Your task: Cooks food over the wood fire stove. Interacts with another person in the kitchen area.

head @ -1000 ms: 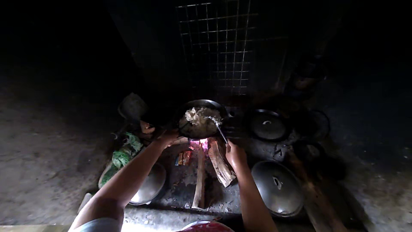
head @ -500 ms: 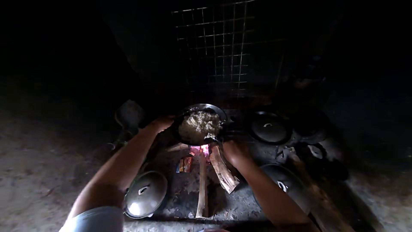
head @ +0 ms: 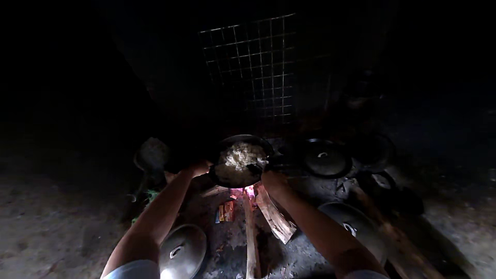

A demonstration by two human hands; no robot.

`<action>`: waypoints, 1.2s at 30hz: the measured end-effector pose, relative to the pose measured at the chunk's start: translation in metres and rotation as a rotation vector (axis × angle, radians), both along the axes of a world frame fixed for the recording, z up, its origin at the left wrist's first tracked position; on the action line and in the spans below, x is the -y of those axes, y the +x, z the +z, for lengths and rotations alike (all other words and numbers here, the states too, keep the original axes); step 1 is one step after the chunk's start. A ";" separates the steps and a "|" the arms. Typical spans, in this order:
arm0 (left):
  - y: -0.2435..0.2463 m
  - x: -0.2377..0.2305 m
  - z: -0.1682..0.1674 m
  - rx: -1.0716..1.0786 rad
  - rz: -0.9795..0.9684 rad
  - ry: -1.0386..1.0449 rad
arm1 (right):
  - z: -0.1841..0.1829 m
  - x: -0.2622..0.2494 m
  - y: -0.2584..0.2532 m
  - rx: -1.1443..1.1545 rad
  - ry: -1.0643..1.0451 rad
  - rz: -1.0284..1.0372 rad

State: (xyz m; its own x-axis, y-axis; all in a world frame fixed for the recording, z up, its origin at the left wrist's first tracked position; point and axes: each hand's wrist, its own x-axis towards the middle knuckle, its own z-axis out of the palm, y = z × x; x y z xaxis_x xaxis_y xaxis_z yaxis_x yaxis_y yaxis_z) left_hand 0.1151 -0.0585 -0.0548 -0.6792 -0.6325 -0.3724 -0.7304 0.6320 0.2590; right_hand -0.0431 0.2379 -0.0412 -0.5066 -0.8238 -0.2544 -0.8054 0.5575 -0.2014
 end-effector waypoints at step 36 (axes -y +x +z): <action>0.058 -0.147 0.073 0.251 0.168 -0.566 | 0.087 0.043 -0.042 0.015 -0.034 0.081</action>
